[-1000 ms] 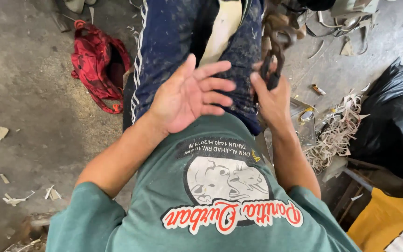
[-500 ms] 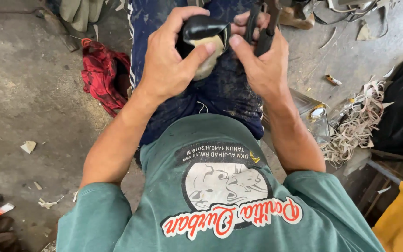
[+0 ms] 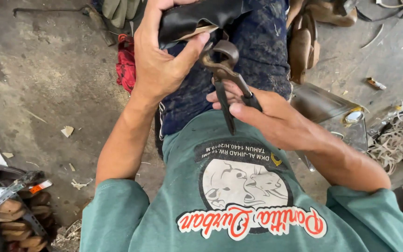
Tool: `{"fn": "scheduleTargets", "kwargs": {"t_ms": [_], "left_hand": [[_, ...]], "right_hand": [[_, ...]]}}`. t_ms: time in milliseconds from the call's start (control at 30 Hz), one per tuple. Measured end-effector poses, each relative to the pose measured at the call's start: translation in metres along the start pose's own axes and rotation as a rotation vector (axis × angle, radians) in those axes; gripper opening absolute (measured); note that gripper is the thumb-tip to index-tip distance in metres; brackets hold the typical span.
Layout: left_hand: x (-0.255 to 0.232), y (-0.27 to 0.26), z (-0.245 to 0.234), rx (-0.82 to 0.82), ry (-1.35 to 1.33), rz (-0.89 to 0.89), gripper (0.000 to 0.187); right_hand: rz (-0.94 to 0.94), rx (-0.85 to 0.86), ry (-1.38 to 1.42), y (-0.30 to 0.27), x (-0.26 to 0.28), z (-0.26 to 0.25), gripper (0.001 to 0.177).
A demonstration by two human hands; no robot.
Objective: The person sits on the floor and uses a hammer to tap the sole of a black leather shoe held in their left hand. They repeatedly strike the shoe's edge and sole, rotating the shoe to access different areas while working on their lap.
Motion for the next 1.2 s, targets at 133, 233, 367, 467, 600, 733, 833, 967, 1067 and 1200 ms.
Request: {"fn": "scheduleTargets", "kwargs": {"t_ms": [133,233,367,467,600,733,833,967,1067,1200], "left_hand": [[-0.012,-0.001,0.003,0.02,0.0,0.08,0.03],[-0.013,-0.003,0.009,0.058,-0.054,0.15,0.03],[-0.007,-0.014,0.019,0.127,-0.145,0.227,0.034],[-0.007,-0.018,0.021,0.121,-0.159,0.304,0.027],[-0.002,-0.018,0.021,0.103,-0.145,0.281,0.026],[0.0,-0.01,0.016,0.058,-0.171,0.223,0.027],[0.004,-0.008,0.014,0.037,-0.184,0.205,0.027],[0.007,-0.006,0.015,0.062,-0.225,0.172,0.029],[0.004,-0.006,0.015,0.068,-0.195,0.197,0.029],[0.005,-0.009,0.019,0.078,-0.179,0.243,0.028]], "right_hand": [[0.124,0.08,0.307,-0.002,-0.001,0.0,0.061],[0.185,0.126,0.43,-0.008,-0.002,-0.004,0.065],[0.172,0.215,0.527,-0.023,0.002,-0.009,0.059],[0.334,0.108,0.524,-0.027,-0.006,-0.015,0.044],[0.271,0.126,0.505,-0.023,-0.012,-0.013,0.052],[0.067,-0.187,-0.497,-0.006,-0.032,-0.02,0.032],[-0.195,-0.25,-0.554,-0.001,-0.03,-0.018,0.038],[0.069,-0.059,-0.164,0.005,-0.005,-0.02,0.04],[-0.015,0.121,0.139,0.0,0.013,-0.02,0.043],[-0.028,0.176,0.145,-0.005,0.027,-0.017,0.032]]}}
Point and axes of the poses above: each hand's wrist, its own y-axis towards the middle knuckle, its own z-axis out of the palm, x = y × z, the point moved 7 cm from there along y, towards the middle knuckle, and after that the axes turned 11 degrees about y, right-handed, at the moved point
